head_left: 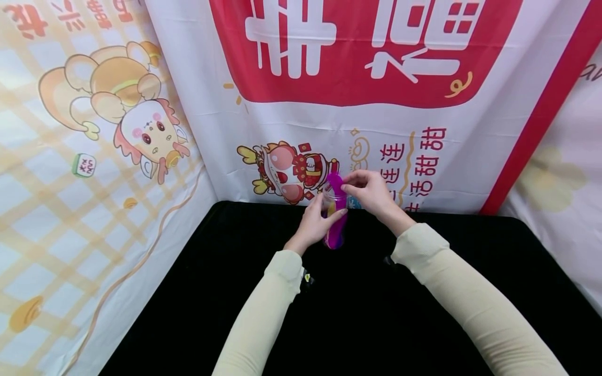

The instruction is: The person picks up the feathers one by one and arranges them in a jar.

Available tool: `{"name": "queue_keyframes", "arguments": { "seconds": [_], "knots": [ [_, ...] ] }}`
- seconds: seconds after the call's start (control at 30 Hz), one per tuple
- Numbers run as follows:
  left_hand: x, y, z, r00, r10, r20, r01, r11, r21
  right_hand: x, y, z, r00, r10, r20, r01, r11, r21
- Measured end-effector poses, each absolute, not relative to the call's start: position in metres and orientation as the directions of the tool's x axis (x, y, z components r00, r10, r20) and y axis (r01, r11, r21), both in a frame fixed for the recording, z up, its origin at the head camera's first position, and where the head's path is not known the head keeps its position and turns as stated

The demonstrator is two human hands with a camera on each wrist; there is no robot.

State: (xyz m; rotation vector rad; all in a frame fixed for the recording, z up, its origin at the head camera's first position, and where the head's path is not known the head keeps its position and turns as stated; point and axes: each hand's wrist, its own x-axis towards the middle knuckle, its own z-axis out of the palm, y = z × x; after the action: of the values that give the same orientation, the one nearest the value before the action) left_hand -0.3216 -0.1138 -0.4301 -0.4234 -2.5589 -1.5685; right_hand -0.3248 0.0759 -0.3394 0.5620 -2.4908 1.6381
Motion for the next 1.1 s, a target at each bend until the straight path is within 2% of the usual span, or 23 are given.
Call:
{"name": "queue_keyframes", "arguments": {
  "seconds": [0.57, 1.1],
  "knots": [
    [-0.322, -0.114, -0.431, -0.954, 0.181, 0.238, 0.295, 0.431, 0.853, -0.321, 0.077, -0.334, -0.933, -0.238, 0.271, -0.345, 0.374, -0.861],
    [-0.325, -0.115, -0.431, -0.950, 0.178, 0.256, 0.309, 0.424, 0.852, -0.317, 0.099, -0.325, -0.900, -0.350, 0.260, -0.408, 0.464, -0.786]
  ]
}}
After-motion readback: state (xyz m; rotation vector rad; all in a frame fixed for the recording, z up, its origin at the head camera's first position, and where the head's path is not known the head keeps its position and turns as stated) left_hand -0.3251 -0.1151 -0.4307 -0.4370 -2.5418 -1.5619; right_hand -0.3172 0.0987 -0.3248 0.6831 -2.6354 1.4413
